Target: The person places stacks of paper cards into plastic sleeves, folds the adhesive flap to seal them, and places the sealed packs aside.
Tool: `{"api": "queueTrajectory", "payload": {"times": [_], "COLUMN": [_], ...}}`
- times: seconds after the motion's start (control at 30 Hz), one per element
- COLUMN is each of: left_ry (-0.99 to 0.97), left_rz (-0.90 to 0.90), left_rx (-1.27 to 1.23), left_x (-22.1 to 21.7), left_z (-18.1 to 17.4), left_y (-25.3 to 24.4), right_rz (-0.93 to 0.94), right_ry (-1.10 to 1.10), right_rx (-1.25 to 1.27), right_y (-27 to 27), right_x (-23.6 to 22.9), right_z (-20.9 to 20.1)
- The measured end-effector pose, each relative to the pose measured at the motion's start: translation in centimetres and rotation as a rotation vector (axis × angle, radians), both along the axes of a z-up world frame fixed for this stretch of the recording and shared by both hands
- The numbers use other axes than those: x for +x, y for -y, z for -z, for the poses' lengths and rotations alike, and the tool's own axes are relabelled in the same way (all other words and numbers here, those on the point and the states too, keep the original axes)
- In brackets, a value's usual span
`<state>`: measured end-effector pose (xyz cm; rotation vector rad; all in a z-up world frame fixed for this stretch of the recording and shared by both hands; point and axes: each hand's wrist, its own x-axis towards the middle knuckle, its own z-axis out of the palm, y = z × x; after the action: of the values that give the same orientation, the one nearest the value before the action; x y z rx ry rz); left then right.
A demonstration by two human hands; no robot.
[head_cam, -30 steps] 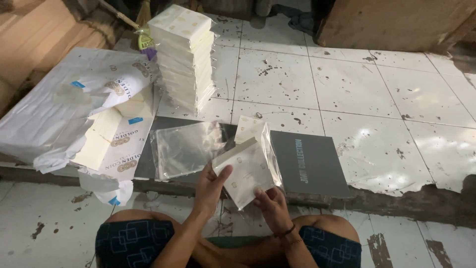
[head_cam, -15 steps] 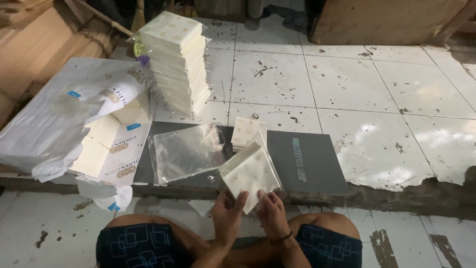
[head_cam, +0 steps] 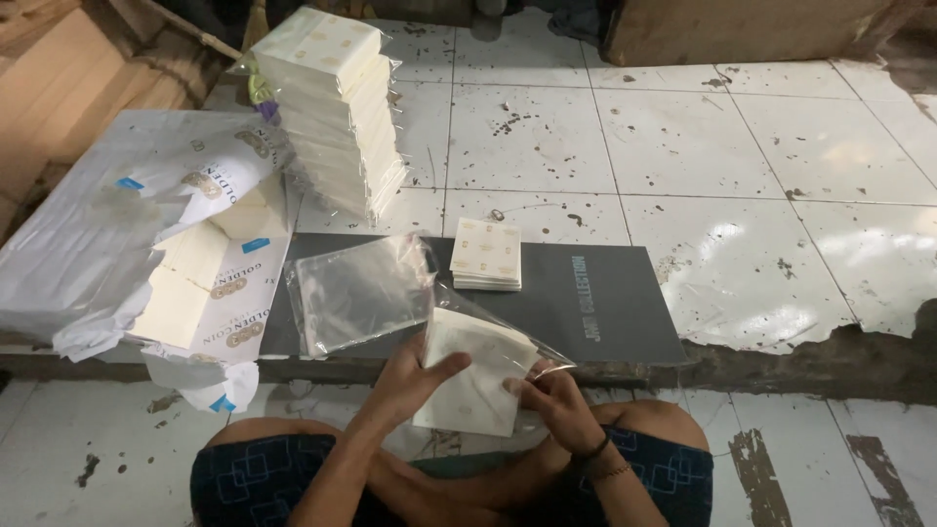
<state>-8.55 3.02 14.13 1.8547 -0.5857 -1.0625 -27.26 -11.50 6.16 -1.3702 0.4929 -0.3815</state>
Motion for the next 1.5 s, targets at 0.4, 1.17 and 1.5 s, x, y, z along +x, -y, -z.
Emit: {"api": "queueTrajectory", "payload": {"times": [0.4,1.17,1.5], "left_ry": [-0.571,0.177,0.229], "left_rz": [-0.630,0.131,0.041], "left_rx": [-0.361,-0.470,-0.406], "left_x": [-3.3,-2.3,-4.6], "left_z": [6.2,16.9,16.5], "left_y": [2.6,20.1,21.4], "right_rz": [0.608,0.166,0.193], "right_ry": [0.126,0.023,0.244], "right_rx": [-0.550,-0.165,-0.157], "right_y": [3.8,18.8,17.1], "right_x": [-1.3,-3.2,-2.1], "right_z": [-1.9,11.6,12.0]}}
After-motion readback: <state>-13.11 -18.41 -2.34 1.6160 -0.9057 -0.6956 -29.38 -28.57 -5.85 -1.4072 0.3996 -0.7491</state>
